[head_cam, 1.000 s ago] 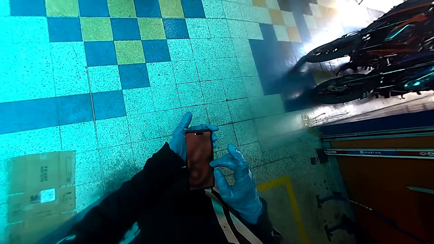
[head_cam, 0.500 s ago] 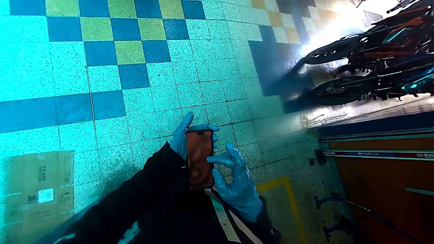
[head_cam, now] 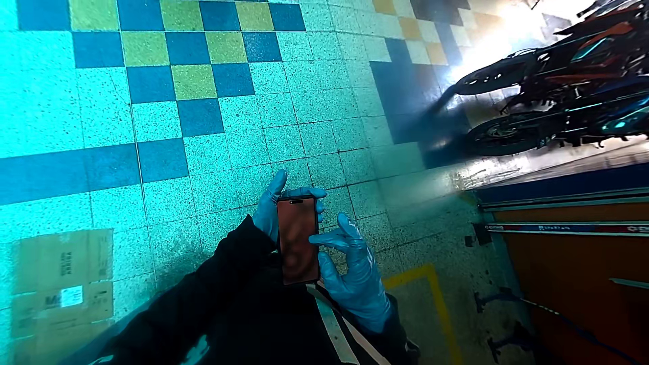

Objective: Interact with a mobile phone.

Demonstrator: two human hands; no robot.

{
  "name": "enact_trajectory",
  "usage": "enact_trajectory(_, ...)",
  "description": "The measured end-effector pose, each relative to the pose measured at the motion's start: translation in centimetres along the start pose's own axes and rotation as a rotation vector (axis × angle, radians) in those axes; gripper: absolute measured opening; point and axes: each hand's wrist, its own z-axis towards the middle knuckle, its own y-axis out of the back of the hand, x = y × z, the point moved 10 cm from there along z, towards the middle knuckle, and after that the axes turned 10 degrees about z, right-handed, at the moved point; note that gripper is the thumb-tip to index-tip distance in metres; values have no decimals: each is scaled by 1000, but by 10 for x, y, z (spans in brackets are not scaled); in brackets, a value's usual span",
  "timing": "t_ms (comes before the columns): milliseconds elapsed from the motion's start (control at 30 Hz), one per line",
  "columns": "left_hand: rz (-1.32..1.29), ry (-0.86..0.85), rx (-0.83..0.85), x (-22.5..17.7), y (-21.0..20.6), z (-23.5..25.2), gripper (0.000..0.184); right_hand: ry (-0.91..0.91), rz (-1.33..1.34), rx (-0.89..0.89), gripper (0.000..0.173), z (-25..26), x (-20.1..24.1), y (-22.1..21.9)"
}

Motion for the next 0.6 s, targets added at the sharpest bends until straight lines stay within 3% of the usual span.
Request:
enact_trajectory(67,-36,-14,108,4,1,3,94,-2,5,-7,75,-1,-1,2)
enact_trajectory(200,-19,-70,46,5,9,4,93,-28,-5,-20,72,-3,-5,1)
enact_trajectory(233,-18,-76,0,4,15,6,93,-32,-19,-30,65,-3,-6,1)
enact_trajectory(300,35,-57,-253,-6,21,6,88,-34,-32,-53,44,0,-4,2)
enact_trajectory(400,56,-106,-115,-13,32,15,92,-22,-70,-30,36,8,0,2)
enact_trajectory(500,-53,-124,22,-13,13,19,98,-14,-71,-40,29,13,1,7)
enact_trajectory(533,-60,-98,-120,-18,1,11,94,14,-51,-66,28,14,2,9)
enact_trajectory(567,-45,-10,-479,-22,-13,-1,82,40,12,-93,28,15,4,13)
enact_trajectory(600,-74,59,-719,-20,-16,-7,74,48,124,-104,30,17,7,17)
